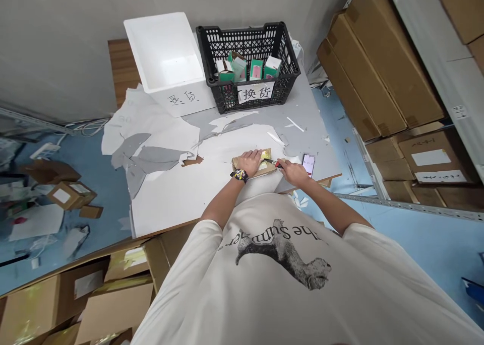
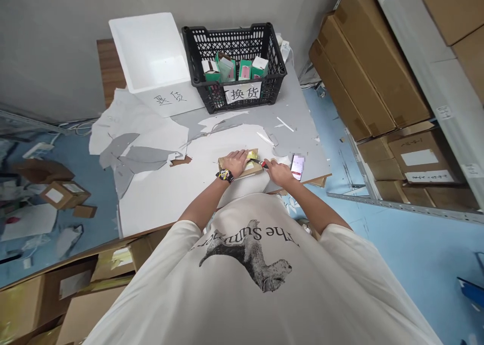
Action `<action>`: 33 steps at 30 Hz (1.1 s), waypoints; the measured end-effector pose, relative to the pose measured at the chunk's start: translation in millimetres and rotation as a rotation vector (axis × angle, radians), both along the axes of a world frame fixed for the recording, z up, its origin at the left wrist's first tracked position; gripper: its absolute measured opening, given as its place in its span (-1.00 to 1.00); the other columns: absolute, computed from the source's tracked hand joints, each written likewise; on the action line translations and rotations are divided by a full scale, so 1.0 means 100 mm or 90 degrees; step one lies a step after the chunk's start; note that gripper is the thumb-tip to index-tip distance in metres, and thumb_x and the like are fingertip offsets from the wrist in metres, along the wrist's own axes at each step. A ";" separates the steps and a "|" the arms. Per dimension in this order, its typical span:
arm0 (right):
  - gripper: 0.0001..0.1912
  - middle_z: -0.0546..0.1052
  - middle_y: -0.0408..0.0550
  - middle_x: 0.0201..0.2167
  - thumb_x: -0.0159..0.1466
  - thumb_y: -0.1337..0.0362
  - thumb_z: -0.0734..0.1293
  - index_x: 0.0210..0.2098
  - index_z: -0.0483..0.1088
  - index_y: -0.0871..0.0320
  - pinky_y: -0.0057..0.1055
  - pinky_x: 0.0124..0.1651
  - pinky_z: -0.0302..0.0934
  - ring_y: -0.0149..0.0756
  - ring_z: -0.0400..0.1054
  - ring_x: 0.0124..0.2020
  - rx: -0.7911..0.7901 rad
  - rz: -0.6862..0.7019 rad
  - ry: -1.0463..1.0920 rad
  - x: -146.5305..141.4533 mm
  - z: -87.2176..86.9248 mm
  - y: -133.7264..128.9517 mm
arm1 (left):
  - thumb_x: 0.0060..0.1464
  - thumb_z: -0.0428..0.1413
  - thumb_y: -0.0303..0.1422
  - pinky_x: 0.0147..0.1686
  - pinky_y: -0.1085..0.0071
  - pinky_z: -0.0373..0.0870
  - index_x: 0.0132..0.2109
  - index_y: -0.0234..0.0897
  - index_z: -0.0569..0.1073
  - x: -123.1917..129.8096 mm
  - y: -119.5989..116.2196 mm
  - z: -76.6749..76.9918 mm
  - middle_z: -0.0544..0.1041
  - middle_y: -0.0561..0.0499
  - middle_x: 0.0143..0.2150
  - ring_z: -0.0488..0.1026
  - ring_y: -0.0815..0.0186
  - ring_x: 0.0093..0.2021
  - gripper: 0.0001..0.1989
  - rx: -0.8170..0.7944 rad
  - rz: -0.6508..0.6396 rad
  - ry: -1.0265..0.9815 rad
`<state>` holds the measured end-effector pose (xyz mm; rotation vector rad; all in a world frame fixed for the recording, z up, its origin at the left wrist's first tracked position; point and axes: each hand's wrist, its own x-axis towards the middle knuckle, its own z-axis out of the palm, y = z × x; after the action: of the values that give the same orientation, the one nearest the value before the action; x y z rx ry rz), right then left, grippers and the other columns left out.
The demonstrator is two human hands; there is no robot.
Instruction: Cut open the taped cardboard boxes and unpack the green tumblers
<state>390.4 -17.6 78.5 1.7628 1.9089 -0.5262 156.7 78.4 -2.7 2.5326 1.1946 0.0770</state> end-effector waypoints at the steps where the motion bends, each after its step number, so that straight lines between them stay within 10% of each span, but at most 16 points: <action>1: -0.29 0.51 0.36 0.47 0.75 0.09 0.00 0.80 0.00 0.09 -0.11 0.17 0.44 0.16 0.64 0.21 0.004 0.000 -0.004 0.01 0.00 -0.01 | 0.69 -0.09 -0.16 0.42 -0.03 0.50 0.64 -0.16 0.43 0.00 -0.01 0.00 0.64 -0.30 0.46 0.60 -0.08 0.38 -0.42 0.000 0.000 0.001; 16: -0.25 0.58 0.36 0.35 0.67 0.34 0.01 0.79 0.14 0.04 -0.02 0.24 0.14 0.20 0.40 0.26 0.058 0.185 0.009 0.45 0.01 0.21 | 0.67 -0.05 -0.21 0.41 -0.04 0.50 0.60 -0.16 0.50 -0.04 0.01 -0.05 0.66 -0.27 0.46 0.62 -0.06 0.37 -0.45 -0.003 -0.019 -0.038; 33: -0.33 0.57 0.37 0.40 0.74 0.18 0.03 0.76 0.14 0.09 -0.12 0.12 0.27 0.20 0.54 0.21 0.055 0.066 -0.005 0.22 0.03 -0.14 | 0.50 0.17 -0.25 0.64 -0.18 0.22 0.54 -0.17 0.55 0.05 -0.14 0.02 0.61 -0.29 0.51 0.61 -0.15 0.39 -0.45 0.009 -0.046 -0.020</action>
<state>412.9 -31.2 81.1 1.7044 2.0321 -0.4053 161.9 64.2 -0.4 2.5740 1.0931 0.1087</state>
